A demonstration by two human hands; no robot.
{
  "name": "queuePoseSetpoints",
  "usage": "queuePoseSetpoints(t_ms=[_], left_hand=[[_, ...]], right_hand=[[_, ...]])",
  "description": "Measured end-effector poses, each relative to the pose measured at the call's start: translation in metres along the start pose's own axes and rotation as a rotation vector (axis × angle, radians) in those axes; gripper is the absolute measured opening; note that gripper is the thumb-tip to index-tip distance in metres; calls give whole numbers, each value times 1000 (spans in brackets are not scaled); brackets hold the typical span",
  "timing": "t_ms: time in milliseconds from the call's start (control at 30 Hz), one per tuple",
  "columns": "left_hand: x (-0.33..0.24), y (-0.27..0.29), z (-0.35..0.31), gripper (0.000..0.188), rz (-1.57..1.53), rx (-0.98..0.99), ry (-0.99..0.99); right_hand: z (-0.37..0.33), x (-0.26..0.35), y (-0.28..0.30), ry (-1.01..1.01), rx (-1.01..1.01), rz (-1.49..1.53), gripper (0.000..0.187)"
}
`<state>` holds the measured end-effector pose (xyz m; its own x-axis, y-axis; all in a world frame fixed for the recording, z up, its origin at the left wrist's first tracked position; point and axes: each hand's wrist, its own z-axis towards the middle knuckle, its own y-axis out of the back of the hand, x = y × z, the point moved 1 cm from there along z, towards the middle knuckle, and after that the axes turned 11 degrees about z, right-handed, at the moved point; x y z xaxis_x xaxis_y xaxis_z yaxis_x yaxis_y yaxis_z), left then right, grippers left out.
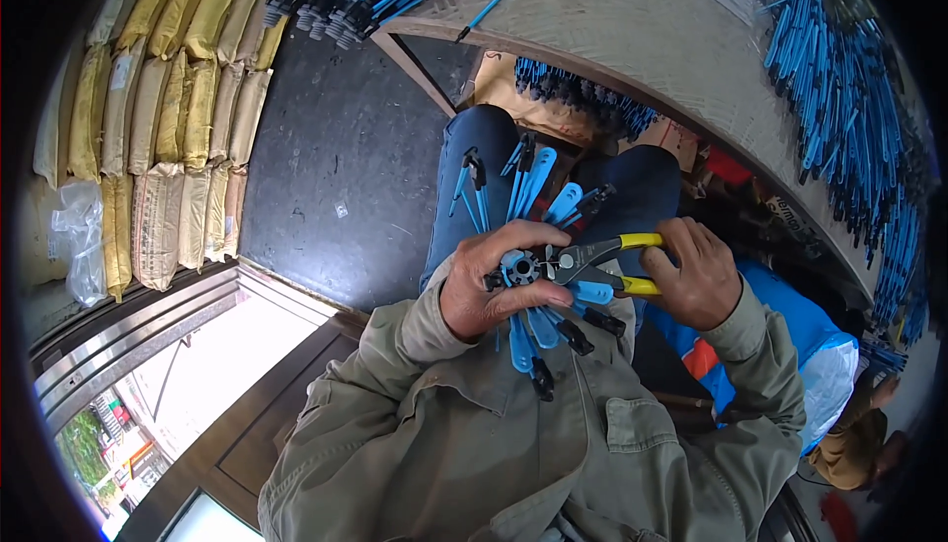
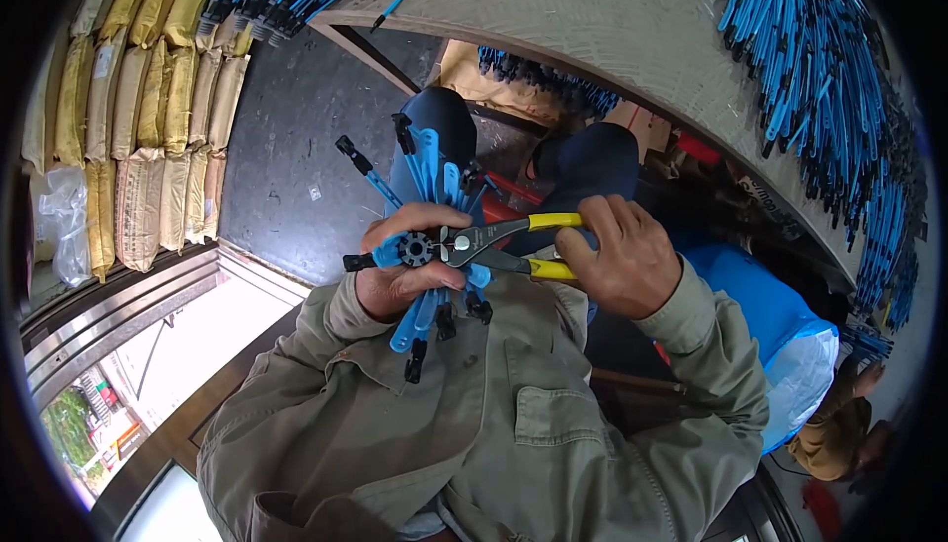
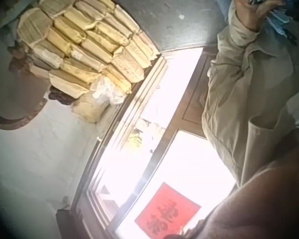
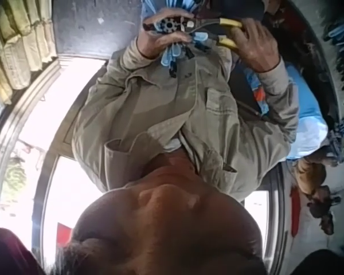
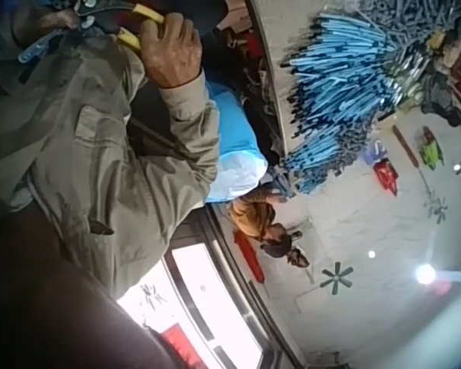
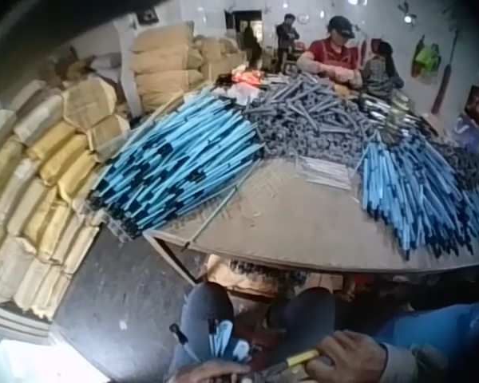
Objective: The person assembles umbrella frames by attaching plastic ribs to a central hub with wire using pliers. The person then gathers the assembled frames and ties them into bundles with a strap by hand.
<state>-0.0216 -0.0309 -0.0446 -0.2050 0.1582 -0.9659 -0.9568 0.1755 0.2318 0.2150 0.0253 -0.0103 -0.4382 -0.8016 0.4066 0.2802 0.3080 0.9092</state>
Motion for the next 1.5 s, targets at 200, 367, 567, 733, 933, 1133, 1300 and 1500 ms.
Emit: queuePoseSetpoints(t_ms=[200, 367, 567, 733, 933, 1133, 1300, 1500], left_hand=[[-1, 2, 1, 49, 18, 17, -17], [-2, 7, 1, 47, -7, 74, -4], [10, 14, -1, 48, -61, 213, -39], [14, 12, -1, 49, -130, 240, -135], [10, 12, -1, 50, -37, 305, -26], [12, 9, 9, 47, -68, 193, 35], [19, 11, 15, 47, -151, 8, -3], [15, 16, 0, 47, -167, -139, -68]], right_hand=[[5, 2, 7, 34, -31, -163, 19], [8, 8, 22, -48, 100, -56, 25], [12, -5, 32, -237, 460, 910, 22], [15, -4, 47, -268, 575, 945, 29], [24, -6, 54, -185, 623, 840, 24], [19, -1, 36, -267, 462, 743, 25], [7, -22, 45, -276, -49, 228, 25], [39, -95, 58, -415, -317, -452, 33]])
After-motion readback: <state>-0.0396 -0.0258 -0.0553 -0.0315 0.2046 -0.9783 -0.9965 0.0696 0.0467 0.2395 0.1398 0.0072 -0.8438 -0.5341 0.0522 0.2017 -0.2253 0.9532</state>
